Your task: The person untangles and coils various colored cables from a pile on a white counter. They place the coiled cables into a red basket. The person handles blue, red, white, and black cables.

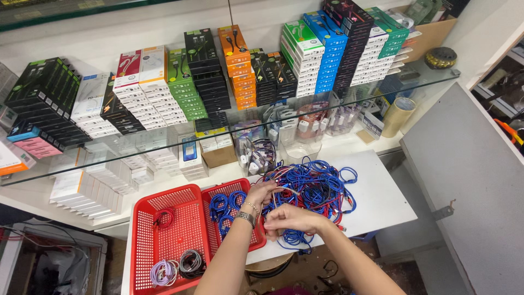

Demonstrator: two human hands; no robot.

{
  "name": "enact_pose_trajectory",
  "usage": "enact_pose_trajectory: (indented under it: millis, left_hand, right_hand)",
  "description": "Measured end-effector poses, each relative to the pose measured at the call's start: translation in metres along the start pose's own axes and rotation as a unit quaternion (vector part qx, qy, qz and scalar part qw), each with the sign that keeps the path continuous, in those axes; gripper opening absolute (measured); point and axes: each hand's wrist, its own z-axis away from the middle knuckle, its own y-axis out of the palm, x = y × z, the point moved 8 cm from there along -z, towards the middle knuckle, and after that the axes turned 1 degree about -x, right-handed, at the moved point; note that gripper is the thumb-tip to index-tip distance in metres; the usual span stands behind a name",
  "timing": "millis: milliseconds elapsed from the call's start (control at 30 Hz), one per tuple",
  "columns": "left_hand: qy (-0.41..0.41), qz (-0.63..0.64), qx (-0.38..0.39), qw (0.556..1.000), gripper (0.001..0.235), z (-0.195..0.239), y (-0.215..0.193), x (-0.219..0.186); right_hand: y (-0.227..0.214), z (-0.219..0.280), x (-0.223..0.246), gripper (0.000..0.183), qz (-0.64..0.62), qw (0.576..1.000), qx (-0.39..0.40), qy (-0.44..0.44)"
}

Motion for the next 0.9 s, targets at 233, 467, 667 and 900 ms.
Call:
enact_pose_trajectory:
  millis: [233,467,667,900]
  left_hand:
    - [0.101,-0.115,0.070,0.986,0.048,0.062,0.032,-0.058]
    - [0.050,-0.308,0.225,0.923,0.037,0.128,0.076,-0.051]
    - [0.084,-0.328,0.126,0.933,0.042,0.080,0.052,-0.044]
    - [0.469,-0.414,0.018,0.780,0.067,0.061,0.108,-0.109]
  right_hand:
    - [-0.134,0.015,-0.084,0.038,-0.156,0.857,-0.483,0.090]
    - [-0.145,-0.016,-0.043,0.040,-0.362,0.867,-0.343,0.006]
    - [-0.148,0.026,0.063,0.039,-0.215,0.919,-0.326,-0.050]
    - [-0.107,0.069,0.119,0.033,-0.098,0.978,-0.184,-0.004]
